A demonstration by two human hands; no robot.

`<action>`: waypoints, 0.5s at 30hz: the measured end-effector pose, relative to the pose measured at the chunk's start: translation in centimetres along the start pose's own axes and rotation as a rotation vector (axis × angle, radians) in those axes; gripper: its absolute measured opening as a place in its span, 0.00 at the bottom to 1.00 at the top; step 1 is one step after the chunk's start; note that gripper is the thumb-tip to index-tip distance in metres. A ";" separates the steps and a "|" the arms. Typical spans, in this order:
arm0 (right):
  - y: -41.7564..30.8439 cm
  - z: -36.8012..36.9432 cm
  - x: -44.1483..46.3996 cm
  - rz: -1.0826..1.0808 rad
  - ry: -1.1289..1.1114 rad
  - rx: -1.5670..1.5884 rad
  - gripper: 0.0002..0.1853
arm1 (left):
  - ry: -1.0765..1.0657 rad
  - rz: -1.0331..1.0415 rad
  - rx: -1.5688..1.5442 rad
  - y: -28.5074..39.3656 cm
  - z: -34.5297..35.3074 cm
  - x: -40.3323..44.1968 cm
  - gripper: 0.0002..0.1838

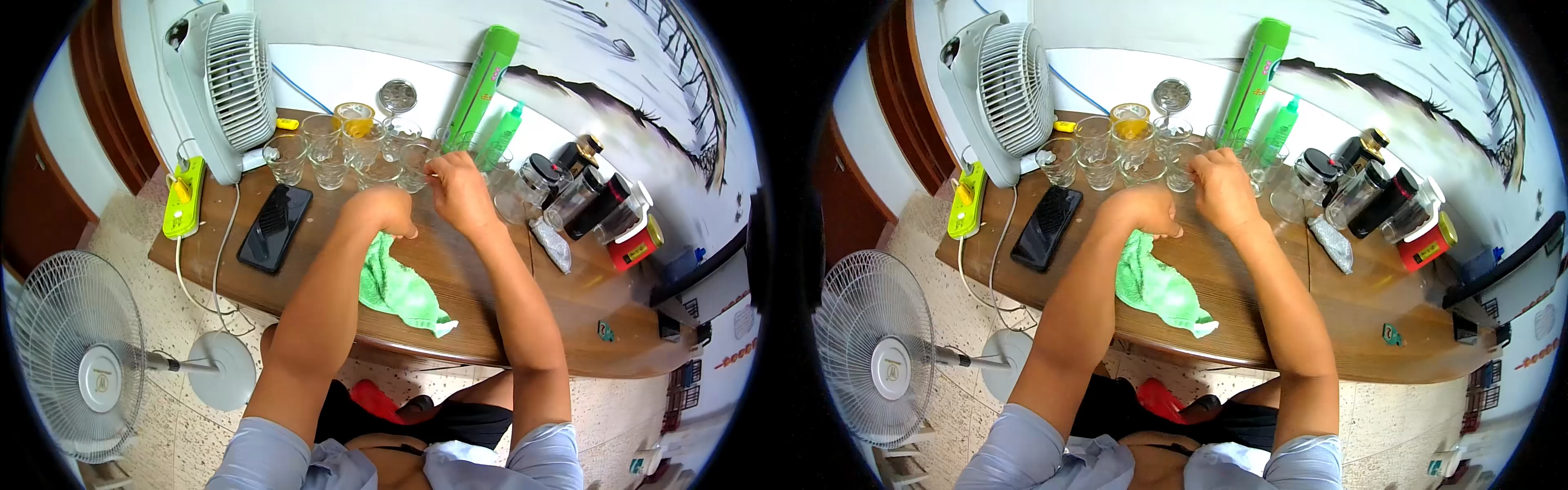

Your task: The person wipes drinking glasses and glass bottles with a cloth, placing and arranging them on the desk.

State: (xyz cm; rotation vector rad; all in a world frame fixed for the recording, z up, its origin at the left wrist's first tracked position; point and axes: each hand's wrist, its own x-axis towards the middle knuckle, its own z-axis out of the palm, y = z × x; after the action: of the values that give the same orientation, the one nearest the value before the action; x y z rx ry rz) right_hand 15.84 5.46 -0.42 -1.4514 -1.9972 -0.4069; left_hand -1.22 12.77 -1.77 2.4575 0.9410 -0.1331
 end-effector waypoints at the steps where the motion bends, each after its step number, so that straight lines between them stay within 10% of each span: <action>1: -0.1 -0.1 -0.2 -0.001 0.015 0.021 0.08 | 0.004 -0.001 -0.005 0.0 0.0 0.0 0.20; 15: 1.0 0.5 -1.3 -0.006 0.060 0.114 0.13 | 0.031 -0.023 -0.008 0.5 -0.2 0.3 0.23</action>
State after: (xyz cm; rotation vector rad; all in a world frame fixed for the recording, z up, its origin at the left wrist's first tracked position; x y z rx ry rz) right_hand 16.90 5.19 -1.75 -1.3480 -1.9450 -0.3300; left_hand -0.69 12.72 -1.48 2.4480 0.9814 -0.0993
